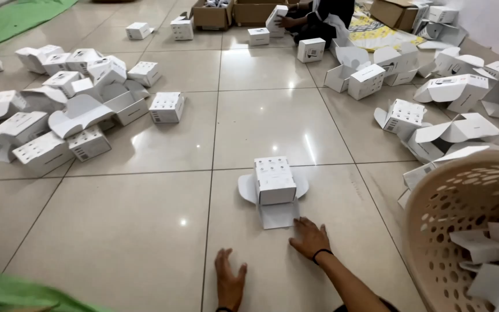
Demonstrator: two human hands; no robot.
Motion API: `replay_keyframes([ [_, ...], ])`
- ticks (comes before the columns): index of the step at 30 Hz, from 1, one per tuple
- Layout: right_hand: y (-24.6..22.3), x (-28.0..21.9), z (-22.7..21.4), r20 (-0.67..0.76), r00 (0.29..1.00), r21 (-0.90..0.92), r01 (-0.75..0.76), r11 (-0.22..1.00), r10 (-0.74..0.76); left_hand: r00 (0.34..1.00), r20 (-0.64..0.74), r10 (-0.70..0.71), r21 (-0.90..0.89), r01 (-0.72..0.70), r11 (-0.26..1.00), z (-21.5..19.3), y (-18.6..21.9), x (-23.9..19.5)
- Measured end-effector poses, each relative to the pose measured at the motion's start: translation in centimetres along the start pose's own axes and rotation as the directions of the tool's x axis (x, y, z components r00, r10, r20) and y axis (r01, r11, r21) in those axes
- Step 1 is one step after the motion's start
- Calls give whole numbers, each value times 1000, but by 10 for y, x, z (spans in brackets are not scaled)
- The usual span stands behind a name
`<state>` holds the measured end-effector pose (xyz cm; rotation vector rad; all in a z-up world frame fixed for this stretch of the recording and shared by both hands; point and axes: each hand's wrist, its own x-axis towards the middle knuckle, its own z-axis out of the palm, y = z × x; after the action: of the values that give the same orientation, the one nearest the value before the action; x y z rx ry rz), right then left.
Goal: Packing small white product boxes with cards and manuals while sitting on the floor.
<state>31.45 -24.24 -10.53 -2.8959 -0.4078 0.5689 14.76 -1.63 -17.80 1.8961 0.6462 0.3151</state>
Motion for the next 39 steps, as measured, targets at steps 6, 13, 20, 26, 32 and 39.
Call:
replay_keyframes([
  [6,-47,-97,34,75,982,0,172,985,-171,946,-199,-255,-255,201,946,-82,4,-4],
  [13,-57,-145,11,-317,941,407,249,879,-119,919,-385,-81,-69,59,996,-88,25,-60],
  [20,-128,-224,-102,-868,407,2,574,819,-283,973,-191,-126,-278,69,958,-70,45,-61],
  [26,-171,-290,-168,-699,206,-460,604,651,-685,934,59,-353,-675,298,675,-74,70,-82],
  [32,-181,-288,-180,-543,206,-566,625,537,-814,959,119,-256,-311,281,908,-71,73,-94],
  [39,-175,-213,-105,-570,383,-728,175,663,-727,955,214,-204,359,117,926,-68,28,-111],
])
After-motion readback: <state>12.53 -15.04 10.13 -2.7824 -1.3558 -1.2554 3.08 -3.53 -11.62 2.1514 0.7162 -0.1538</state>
